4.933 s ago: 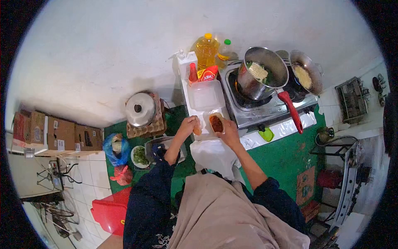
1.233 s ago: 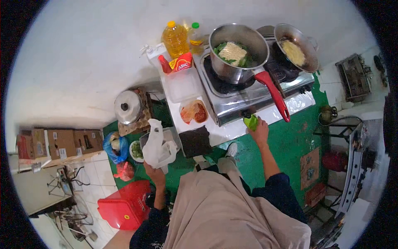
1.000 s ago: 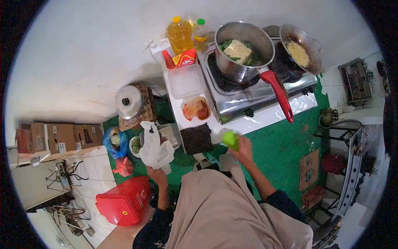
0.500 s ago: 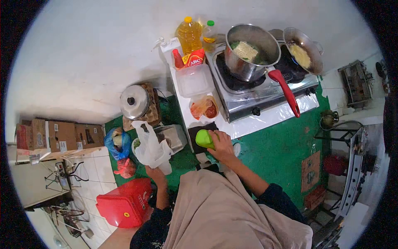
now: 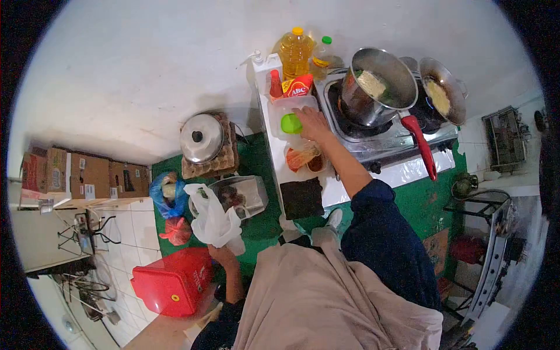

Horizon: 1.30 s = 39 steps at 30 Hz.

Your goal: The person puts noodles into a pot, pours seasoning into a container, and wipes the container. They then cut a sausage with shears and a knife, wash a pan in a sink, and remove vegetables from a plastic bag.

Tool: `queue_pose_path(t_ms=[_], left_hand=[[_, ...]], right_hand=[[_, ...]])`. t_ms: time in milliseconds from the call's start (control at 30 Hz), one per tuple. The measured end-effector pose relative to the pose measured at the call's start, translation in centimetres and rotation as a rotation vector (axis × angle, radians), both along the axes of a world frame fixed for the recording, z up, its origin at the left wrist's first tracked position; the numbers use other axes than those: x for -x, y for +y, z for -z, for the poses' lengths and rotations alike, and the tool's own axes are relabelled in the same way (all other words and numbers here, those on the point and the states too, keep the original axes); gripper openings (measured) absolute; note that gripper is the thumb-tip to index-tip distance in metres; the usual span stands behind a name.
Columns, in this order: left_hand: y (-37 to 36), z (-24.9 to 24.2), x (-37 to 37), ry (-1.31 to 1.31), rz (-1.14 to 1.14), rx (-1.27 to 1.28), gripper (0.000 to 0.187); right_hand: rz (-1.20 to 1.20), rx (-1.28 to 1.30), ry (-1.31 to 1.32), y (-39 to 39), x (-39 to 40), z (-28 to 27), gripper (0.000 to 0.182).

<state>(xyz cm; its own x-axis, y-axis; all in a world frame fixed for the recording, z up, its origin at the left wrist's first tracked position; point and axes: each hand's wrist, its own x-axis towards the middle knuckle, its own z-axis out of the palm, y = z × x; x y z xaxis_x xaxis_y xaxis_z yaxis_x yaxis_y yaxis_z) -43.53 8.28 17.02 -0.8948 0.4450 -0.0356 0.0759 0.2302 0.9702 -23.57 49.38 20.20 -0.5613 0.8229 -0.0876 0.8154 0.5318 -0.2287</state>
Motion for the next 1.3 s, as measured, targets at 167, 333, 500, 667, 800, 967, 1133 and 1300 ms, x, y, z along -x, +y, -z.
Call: queue_pose_path(t_ms=[167,333,500,667,800,967,1133,1300], left_hand=[[-0.8,0.6,0.7,-0.048,-0.031,-0.031,0.031],[0.5,0.3,0.7,0.091,0.016,0.050,0.029],[2.0,0.9,0.6,-0.073,0.069,0.018,0.027],[2.7,1.4,0.9,0.075,0.110,0.116,0.027],[1.8,2.7,1.3,0.039,0.152,0.072,0.031],[2.9,0.5,-0.2,0.089,0.176,0.023,0.027],[3.0,0.6,-0.9,-0.018,0.148,0.036,0.030],[2.5,0.2,-0.7,0.036,0.156,0.065,0.030]], right_hand=[[0.111,-0.226,0.371,-3.7,-1.4,-1.8,0.057],[0.279,0.180,0.371,-18.0,-3.8,0.1,0.028],[0.336,0.009,0.316,-23.6,-3.8,9.3,0.066],[0.233,-0.019,0.222,-22.8,-4.8,10.8,0.082],[0.194,-0.027,0.189,-21.2,-7.2,11.2,0.081],[0.230,-0.075,0.202,-21.9,-10.4,11.6,0.079],[0.296,-0.028,0.182,-23.4,-13.3,11.2,0.073],[0.310,-0.086,0.193,-24.2,-16.3,12.3,0.053]])
